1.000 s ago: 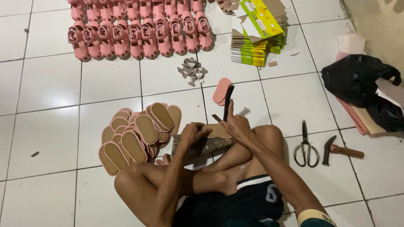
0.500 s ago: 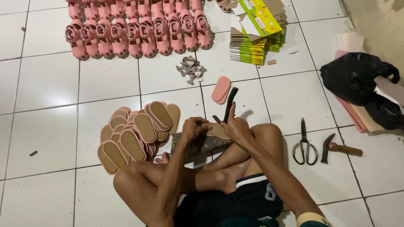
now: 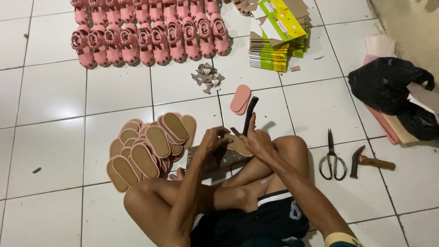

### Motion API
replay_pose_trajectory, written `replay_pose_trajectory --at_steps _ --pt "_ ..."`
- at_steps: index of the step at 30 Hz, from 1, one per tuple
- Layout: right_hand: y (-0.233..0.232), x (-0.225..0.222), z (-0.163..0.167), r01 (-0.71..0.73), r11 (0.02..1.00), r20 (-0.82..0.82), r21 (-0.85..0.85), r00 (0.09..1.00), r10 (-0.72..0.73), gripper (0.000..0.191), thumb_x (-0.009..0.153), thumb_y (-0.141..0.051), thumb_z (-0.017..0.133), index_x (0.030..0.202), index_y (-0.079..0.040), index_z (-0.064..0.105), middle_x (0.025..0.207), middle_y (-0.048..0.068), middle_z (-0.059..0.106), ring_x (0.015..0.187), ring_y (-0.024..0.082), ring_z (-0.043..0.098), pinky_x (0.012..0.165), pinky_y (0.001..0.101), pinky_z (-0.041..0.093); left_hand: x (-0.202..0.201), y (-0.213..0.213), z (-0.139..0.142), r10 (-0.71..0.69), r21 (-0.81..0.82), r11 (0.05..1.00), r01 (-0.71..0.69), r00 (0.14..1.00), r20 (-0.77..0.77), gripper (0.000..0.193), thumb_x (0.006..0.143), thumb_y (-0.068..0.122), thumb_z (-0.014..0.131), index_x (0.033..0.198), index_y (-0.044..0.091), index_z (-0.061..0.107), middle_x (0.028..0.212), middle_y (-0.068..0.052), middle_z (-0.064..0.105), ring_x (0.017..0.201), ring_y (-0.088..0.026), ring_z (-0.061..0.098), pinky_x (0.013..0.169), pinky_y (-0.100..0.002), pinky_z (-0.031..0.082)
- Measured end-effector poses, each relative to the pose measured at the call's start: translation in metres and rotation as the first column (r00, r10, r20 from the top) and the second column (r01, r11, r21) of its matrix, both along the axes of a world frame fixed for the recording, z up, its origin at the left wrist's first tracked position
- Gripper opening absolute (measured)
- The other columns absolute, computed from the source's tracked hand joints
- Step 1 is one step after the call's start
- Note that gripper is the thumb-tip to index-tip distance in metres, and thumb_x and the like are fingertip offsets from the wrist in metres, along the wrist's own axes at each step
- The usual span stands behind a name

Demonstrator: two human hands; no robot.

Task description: The person sits on the floor and uses a curved blade to trim the edges of pink slipper soles. They place each sole on a small block, cut along the perimeter, and then set the finished sole aside. The person repeats this process for multiple soles.

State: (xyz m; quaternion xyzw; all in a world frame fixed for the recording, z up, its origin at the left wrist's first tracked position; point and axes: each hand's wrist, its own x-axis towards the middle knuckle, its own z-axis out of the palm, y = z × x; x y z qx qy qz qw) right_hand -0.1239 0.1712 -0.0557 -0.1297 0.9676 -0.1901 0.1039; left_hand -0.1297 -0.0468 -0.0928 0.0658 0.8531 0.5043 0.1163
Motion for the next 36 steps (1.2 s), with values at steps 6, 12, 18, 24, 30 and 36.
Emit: replay_pose_trajectory --at_steps 6,12,18,24,30,36 --pt "-0.011 -0.004 -0.007 -0.033 0.999 -0.066 0.015 0.997 0.033 0.107 0.090 -0.030 0.074 0.149 0.023 0.003 0.058 0.022 0.064 0.051 0.040 0.065 0.049 0.0493 0.052 0.006 0.002 -0.001 0.098 -0.012 0.995 -0.098 0.969 0.226 0.042 0.073 0.034 0.087 0.106 0.008 0.082 0.087 -0.010 0.081 0.076 -0.018 0.077 0.071 -0.033 0.059" --pt "-0.014 0.017 -0.020 -0.042 0.998 -0.169 0.049 0.984 0.050 0.105 0.091 -0.033 0.073 0.149 0.024 0.008 0.051 0.018 0.062 0.041 0.033 0.062 0.040 0.0451 0.048 0.012 0.006 -0.002 0.192 0.122 0.968 -0.220 0.960 0.203 0.033 0.073 0.024 0.090 0.099 0.006 0.082 0.082 -0.009 0.081 0.070 -0.015 0.077 0.065 -0.028 0.060" --pt "-0.008 0.028 -0.018 -0.037 0.997 -0.151 0.069 0.987 0.047 0.104 0.093 -0.036 0.072 0.149 0.024 0.007 0.053 0.018 0.063 0.042 0.033 0.063 0.040 0.0455 0.048 0.018 0.007 -0.001 0.230 0.031 0.971 -0.239 0.958 0.173 0.036 0.071 0.028 0.091 0.100 0.008 0.082 0.083 -0.008 0.080 0.070 -0.017 0.077 0.064 -0.031 0.059" --pt "-0.008 0.005 -0.007 0.036 0.994 -0.012 -0.100 0.999 -0.037 0.109 0.088 -0.034 0.073 0.150 0.021 0.002 0.059 0.023 0.066 0.053 0.041 0.066 0.049 0.0503 0.052 0.020 0.003 0.004 0.240 -0.114 0.969 -0.221 0.951 0.195 0.043 0.068 0.039 0.093 0.102 0.014 0.082 0.085 -0.006 0.080 0.074 -0.018 0.076 0.069 -0.034 0.058" --pt "-0.018 0.008 -0.006 0.009 0.999 -0.031 -0.040 0.999 -0.011 0.108 0.089 -0.034 0.073 0.151 0.021 0.003 0.059 0.025 0.064 0.053 0.042 0.065 0.050 0.0513 0.052 0.025 0.009 0.006 0.322 -0.017 0.944 -0.330 0.907 0.271 0.033 0.072 0.037 0.088 0.094 0.013 0.084 0.080 -0.005 0.081 0.070 -0.017 0.078 0.064 -0.033 0.060" --pt "-0.014 0.022 -0.007 -0.008 0.998 -0.030 0.058 1.000 0.010 0.106 0.092 -0.039 0.071 0.152 0.019 0.004 0.059 0.022 0.065 0.053 0.040 0.068 0.050 0.0502 0.053 0.026 0.010 0.006 0.333 -0.007 0.942 -0.336 0.931 0.151 0.033 0.074 0.035 0.088 0.095 0.010 0.083 0.082 -0.007 0.080 0.071 -0.018 0.077 0.066 -0.033 0.059"
